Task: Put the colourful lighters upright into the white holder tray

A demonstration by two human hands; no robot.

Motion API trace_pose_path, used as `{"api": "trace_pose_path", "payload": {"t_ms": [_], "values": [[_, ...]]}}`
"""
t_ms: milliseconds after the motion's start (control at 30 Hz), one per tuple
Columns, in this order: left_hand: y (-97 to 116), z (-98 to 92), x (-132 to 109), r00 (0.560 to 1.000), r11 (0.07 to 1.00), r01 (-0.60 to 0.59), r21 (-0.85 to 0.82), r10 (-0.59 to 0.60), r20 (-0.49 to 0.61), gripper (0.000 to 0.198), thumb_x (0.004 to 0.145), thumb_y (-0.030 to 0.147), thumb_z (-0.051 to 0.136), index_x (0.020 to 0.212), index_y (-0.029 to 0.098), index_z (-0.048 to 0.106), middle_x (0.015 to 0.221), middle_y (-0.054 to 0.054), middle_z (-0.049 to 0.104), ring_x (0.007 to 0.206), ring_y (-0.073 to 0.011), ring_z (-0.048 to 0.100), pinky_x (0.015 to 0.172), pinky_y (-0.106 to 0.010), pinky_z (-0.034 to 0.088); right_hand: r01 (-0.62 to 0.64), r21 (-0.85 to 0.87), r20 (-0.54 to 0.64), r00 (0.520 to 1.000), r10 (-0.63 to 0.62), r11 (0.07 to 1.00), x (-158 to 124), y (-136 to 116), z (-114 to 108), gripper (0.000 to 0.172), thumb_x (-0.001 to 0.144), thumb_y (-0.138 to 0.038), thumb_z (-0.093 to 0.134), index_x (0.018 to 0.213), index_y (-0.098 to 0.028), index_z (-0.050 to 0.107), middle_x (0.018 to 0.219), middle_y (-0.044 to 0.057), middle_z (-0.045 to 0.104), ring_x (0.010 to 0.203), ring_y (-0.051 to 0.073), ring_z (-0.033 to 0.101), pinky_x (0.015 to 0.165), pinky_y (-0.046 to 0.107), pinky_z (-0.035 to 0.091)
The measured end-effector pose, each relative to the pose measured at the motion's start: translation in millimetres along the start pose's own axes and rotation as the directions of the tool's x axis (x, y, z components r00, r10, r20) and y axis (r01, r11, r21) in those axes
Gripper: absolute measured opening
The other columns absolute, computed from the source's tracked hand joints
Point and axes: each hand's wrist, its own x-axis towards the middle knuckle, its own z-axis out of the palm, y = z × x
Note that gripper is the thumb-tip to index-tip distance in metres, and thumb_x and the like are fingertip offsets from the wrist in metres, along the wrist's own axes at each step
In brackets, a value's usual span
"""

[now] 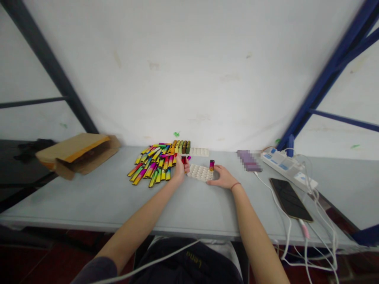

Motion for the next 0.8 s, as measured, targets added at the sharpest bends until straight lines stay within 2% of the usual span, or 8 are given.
{"api": "trace_pose_path", "payload": {"t_ms": [100,167,267,333,400,467,533,800], "values": [[-6.0,2.4,1.3,0.984,0.979,-0.174,0.108,0.17,0.044,0.03,0.093,0.048,0.043,0.082,0.02,0.047,0.05,0.009,0.041,0.04,-0.0074,0.036,0.043,-0.019,0.03,0.007,-0.019,0.007,1.0,-0.007,1.0,0.6,-0.1,1.7,0.075,0.064,-0.055,0.081,0.125,-0.014,0.065,0.133,0.02,0.061,0.125,0.038,0.056,0.111,0.054,0.04],[-10.5,3.6,-0.3,0.944,0.924,-0.321,0.21,0.296,0.144,0.019,0.093,0.038,0.048,0.096,0.02,0.049,0.059,0.007,0.052,0.048,-0.0088,0.048,0.051,-0.02,0.041,0.004,-0.045,0.017,1.0,-0.003,0.999,1.5,0.7,4.1,0.078,0.063,-0.056,0.081,0.126,-0.012,0.065,0.133,0.021,0.06,0.125,0.039,0.055,0.111,0.054,0.04],[-15.9,4.8,-5.6,0.824,0.77,-0.545,0.33,0.421,0.379,0.017,0.094,0.033,0.052,0.103,0.019,0.056,0.084,-0.002,0.068,0.078,-0.0139,0.065,0.075,-0.028,0.053,0.003,-0.077,0.009,1.0,-0.002,0.997,2.6,3.1,8.1,0.079,0.062,-0.058,0.082,0.125,-0.012,0.065,0.132,0.021,0.06,0.123,0.039,0.056,0.11,0.053,0.041],[-18.0,5.2,-9.1,0.731,0.631,-0.671,0.389,0.477,0.488,0.018,0.092,0.032,0.056,0.103,0.019,0.063,0.102,-0.008,0.069,0.101,-0.019,0.065,0.09,-0.033,0.052,0.013,-0.078,-0.007,1.0,-0.014,0.997,2.9,5.2,10.0,0.078,0.063,-0.059,0.082,0.125,-0.014,0.065,0.131,0.019,0.06,0.122,0.038,0.057,0.109,0.054,0.041],[-19.5,5.2,-10.8,0.675,0.532,-0.732,0.424,0.484,0.557,0.021,0.09,0.031,0.06,0.105,0.019,0.068,0.11,-0.009,0.068,0.108,-0.0216,0.063,0.092,-0.034,0.053,0.027,-0.069,-0.02,0.999,-0.028,0.997,3.0,7.0,10.8,0.077,0.063,-0.059,0.082,0.124,-0.016,0.065,0.13,0.018,0.061,0.121,0.038,0.058,0.108,0.055,0.042],[-21.1,4.6,-10.3,0.662,0.513,-0.74,0.435,0.443,0.604,0.024,0.091,0.031,0.06,0.108,0.019,0.07,0.112,-0.01,0.067,0.105,-0.0215,0.064,0.086,-0.033,0.055,0.038,-0.06,-0.024,0.999,-0.04,0.997,3.0,8.3,10.8,0.076,0.063,-0.06,0.082,0.123,-0.017,0.066,0.129,0.018,0.062,0.12,0.038,0.058,0.107,0.055,0.043],[-23.1,3.7,-8.3,0.668,0.526,-0.729,0.437,0.413,0.619,0.026,0.092,0.031,0.059,0.111,0.019,0.07,0.112,-0.01,0.068,0.101,-0.0207,0.065,0.079,-0.031,0.057,0.047,-0.055,-0.02,0.999,-0.048,0.997,3.0,9.1,10.3,0.075,0.063,-0.061,0.081,0.123,-0.017,0.066,0.128,0.018,0.062,0.119,0.038,0.058,0.107,0.055,0.043],[-30.9,7.5,-4.2,0.707,0.539,-0.69,0.483,0.362,0.607,0.027,0.089,0.028,0.063,0.113,0.019,0.07,0.111,-0.009,0.069,0.097,-0.0194,0.066,0.082,-0.031,0.057,0.061,-0.039,-0.02,0.998,-0.062,0.997,3.7,12.8,12.4,0.075,0.063,-0.058,0.083,0.124,-0.017,0.066,0.129,0.018,0.062,0.12,0.037,0.058,0.107,0.055,0.043]]}}
